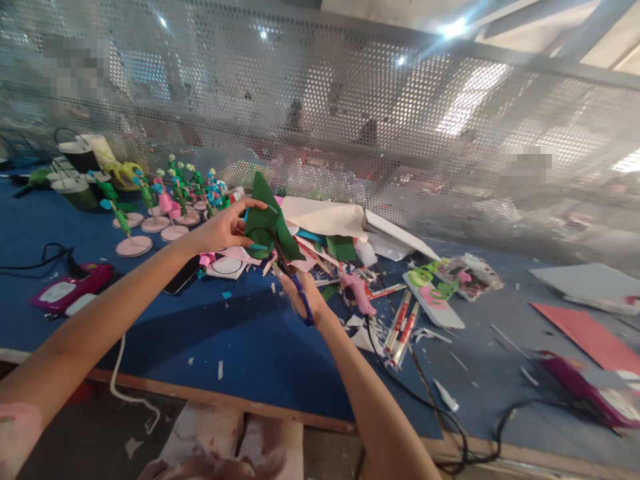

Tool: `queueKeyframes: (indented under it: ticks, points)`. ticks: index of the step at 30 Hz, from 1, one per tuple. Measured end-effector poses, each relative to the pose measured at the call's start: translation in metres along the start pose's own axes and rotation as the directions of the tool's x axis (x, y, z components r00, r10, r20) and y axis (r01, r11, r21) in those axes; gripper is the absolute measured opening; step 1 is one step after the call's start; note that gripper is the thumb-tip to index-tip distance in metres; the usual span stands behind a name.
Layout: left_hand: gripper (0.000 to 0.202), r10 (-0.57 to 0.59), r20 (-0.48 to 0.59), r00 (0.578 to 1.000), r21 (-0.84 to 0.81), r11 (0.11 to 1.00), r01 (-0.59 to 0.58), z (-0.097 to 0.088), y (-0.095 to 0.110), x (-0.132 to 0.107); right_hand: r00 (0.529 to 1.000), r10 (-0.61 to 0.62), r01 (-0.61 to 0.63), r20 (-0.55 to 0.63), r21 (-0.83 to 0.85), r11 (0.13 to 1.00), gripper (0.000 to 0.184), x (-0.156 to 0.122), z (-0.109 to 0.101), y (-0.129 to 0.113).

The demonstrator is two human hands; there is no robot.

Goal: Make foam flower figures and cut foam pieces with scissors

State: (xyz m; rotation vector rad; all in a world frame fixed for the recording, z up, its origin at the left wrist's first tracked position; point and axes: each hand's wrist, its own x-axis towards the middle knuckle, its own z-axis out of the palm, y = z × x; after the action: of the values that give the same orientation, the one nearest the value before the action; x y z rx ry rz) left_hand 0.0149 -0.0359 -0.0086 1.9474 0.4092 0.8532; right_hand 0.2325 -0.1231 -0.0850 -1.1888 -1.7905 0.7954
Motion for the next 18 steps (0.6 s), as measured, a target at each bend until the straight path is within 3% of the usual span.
queueKeyframes:
  ticks: [6,11,18]
  points:
    - [0.073,-0.008,-0.012,1.0,-0.013,1.0,0.008,0.001,0.0001,0.0002,1.0,-0.001,0.001,-0.005,0.004,1.0,0.051,0.0006,0.0001,0.0003]
    - [0.072,0.008,-0.012,1.0,-0.011,1.0,-0.008,0.0003,-0.0012,0.0001,0.997,0.068,-0.07,0.039,0.071,0.995,0.053,-0.0008,0.0,-0.0037]
    - [0.072,0.002,0.021,1.0,-0.007,1.0,-0.002,0.0018,-0.0012,0.0002,0.998,0.014,-0.018,0.055,0.064,0.998,0.05,-0.0007,-0.0008,-0.0004]
